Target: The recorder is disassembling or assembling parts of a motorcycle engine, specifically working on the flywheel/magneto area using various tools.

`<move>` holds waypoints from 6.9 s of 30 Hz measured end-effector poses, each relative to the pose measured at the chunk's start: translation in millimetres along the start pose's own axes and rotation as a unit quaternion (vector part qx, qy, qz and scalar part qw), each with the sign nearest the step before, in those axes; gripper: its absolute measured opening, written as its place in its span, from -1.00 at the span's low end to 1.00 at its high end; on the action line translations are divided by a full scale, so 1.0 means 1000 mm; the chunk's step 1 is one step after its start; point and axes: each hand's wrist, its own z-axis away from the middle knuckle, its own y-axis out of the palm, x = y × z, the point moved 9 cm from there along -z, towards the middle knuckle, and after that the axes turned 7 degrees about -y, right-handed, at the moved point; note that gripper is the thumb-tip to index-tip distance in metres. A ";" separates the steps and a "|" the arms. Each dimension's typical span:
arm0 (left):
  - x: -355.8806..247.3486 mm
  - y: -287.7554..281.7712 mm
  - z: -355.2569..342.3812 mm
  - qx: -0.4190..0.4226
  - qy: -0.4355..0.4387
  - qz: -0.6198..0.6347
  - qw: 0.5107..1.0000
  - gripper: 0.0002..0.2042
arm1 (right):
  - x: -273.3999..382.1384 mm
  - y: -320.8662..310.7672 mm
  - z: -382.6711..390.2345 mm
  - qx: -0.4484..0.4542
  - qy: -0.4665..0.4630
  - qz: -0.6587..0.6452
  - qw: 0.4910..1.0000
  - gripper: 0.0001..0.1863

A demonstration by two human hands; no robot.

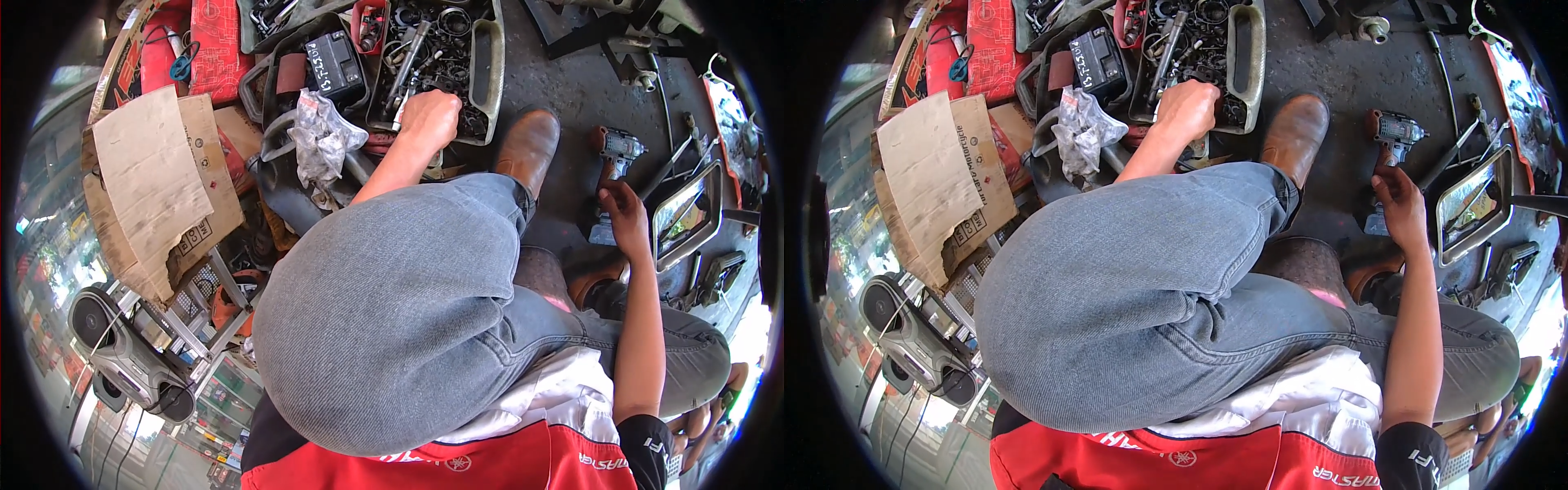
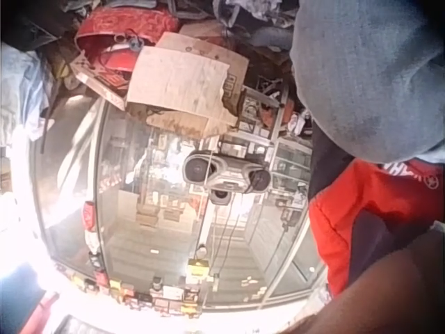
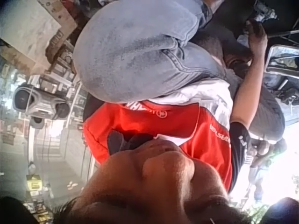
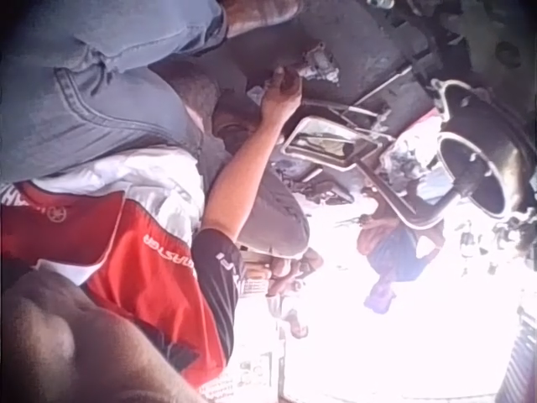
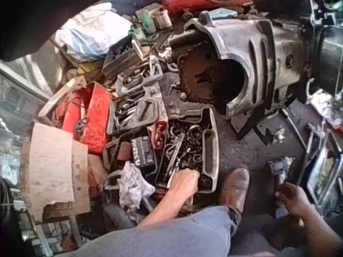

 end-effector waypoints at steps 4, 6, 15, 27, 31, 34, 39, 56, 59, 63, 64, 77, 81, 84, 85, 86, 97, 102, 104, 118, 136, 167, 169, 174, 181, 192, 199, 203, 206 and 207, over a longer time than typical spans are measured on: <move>-0.015 0.006 0.001 0.026 0.025 0.038 0.999 -0.84 | 0.003 0.004 -0.001 0.000 0.010 0.019 1.000 -0.61; -0.016 0.008 -0.004 0.013 -0.009 0.017 1.000 -0.83 | 0.005 0.006 -0.002 0.001 0.010 0.017 1.000 -0.61; 0.016 0.008 -0.001 0.026 -0.079 0.125 0.989 -0.73 | -0.009 -0.005 0.001 -0.010 0.013 -0.009 1.000 -0.62; 0.011 0.013 0.006 0.056 -0.193 0.002 0.980 -0.76 | 0.001 0.004 -0.002 -0.013 -0.014 0.016 1.000 -0.62; 0.006 0.012 0.004 0.047 -0.215 0.009 0.975 -0.78 | 0.011 -0.004 0.002 -0.035 -0.006 0.014 0.999 -0.60; 0.001 -0.011 0.016 0.024 -0.160 0.061 0.985 -0.67 | 0.040 -0.003 0.003 -0.036 0.012 -0.001 0.999 -0.65; -0.023 -0.057 0.046 0.140 -0.083 0.482 0.861 -0.84 | 0.174 0.021 -0.007 -0.033 -0.215 -0.183 0.959 -0.70; -0.122 -0.190 0.064 0.219 -0.091 0.365 0.900 -0.68 | 0.095 -0.070 -0.033 -0.245 -0.117 -0.601 0.751 -0.82; -0.142 -0.247 0.070 0.183 -0.066 0.344 0.919 -0.65 | 0.096 -0.132 -0.040 -0.353 -0.171 -0.634 0.666 -0.78; -0.186 -0.312 0.073 0.143 -0.046 0.302 0.941 -0.61 | 0.132 -0.181 -0.049 -0.381 -0.257 -0.624 0.632 -0.81; -0.197 -0.324 0.073 0.130 -0.039 0.291 0.947 -0.61 | 0.140 -0.188 -0.049 -0.387 -0.277 -0.584 0.658 -0.83; -0.226 -0.340 0.055 0.023 -0.015 0.210 0.977 -0.66 | 0.159 -0.189 -0.080 -0.109 -0.244 -0.705 0.657 -0.72; -0.230 -0.355 0.058 -0.075 0.048 0.177 0.980 -0.69 | 0.165 -0.182 -0.081 -0.087 -0.213 -0.728 0.645 -0.72; -0.254 -0.367 0.065 -0.167 0.150 0.054 0.973 -0.74 | 0.164 -0.182 -0.085 -0.096 -0.208 -0.721 0.654 -0.73; -0.263 -0.369 0.067 -0.189 0.180 0.027 0.965 -0.70 | 0.164 -0.184 -0.086 -0.105 -0.216 -0.713 0.659 -0.73; -0.273 -0.371 0.068 -0.212 0.207 0.003 0.955 -0.66 | 0.163 -0.185 -0.087 -0.117 -0.222 -0.705 0.664 -0.74; -0.349 -0.324 0.043 -0.439 0.352 -0.244 0.790 0.23 | 0.165 -0.178 -0.090 -0.101 -0.207 -0.734 0.639 -0.79; -0.356 -0.324 0.033 -0.467 0.326 -0.257 0.781 0.22 | 0.164 -0.175 -0.090 -0.061 -0.209 -0.738 0.639 -0.76; -0.359 -0.323 0.031 -0.476 0.329 -0.274 0.769 0.15 | 0.165 -0.173 -0.091 -0.050 -0.214 -0.750 0.624 -0.77; -0.369 -0.327 0.024 -0.420 0.328 -0.316 0.785 0.10 | 0.167 -0.172 -0.090 -0.070 -0.180 -0.820 0.538 -0.78; -0.410 -0.205 0.031 -0.130 0.183 0.814 0.535 -0.33 | -0.063 -0.064 -0.025 0.048 0.023 -0.692 0.720 -0.90; -0.371 -0.220 0.053 -0.145 0.075 0.607 0.778 -0.40 | 0.163 -0.224 -0.073 -0.057 -0.269 -0.547 0.791 -0.67; -0.372 -0.220 0.052 -0.140 0.079 0.602 0.782 -0.41 | 0.163 -0.216 -0.076 -0.038 -0.252 -0.583 0.771 -0.67; -0.366 -0.224 0.055 -0.125 0.058 0.575 0.807 -0.41 | 0.164 -0.217 -0.078 -0.030 -0.265 -0.574 0.774 -0.69; -0.353 -0.235 0.062 -0.096 0.033 0.495 0.863 -0.43 | 0.163 -0.222 -0.075 -0.032 -0.270 -0.556 0.786 -0.72; -0.340 -0.260 0.067 -0.049 0.004 0.319 0.947 -0.44 | 0.163 -0.225 -0.075 -0.048 -0.287 -0.535 0.793 -0.69; -0.344 -0.275 0.069 -0.016 -0.005 0.217 0.976 -0.43 | 0.163 -0.228 -0.074 -0.047 -0.297 -0.535 0.790 -0.70; -0.347 -0.277 0.069 -0.002 -0.002 0.216 0.976 -0.45 | 0.163 -0.225 -0.078 -0.039 -0.295 -0.529 0.795 -0.70; -0.346 -0.276 0.067 0.010 -0.007 0.219 0.976 -0.46 | 0.154 -0.222 -0.081 -0.038 -0.279 -0.546 0.789 -0.66; -0.344 -0.276 0.067 0.010 -0.010 0.220 0.975 -0.47 | 0.147 -0.222 -0.081 -0.043 -0.260 -0.572 0.777 -0.64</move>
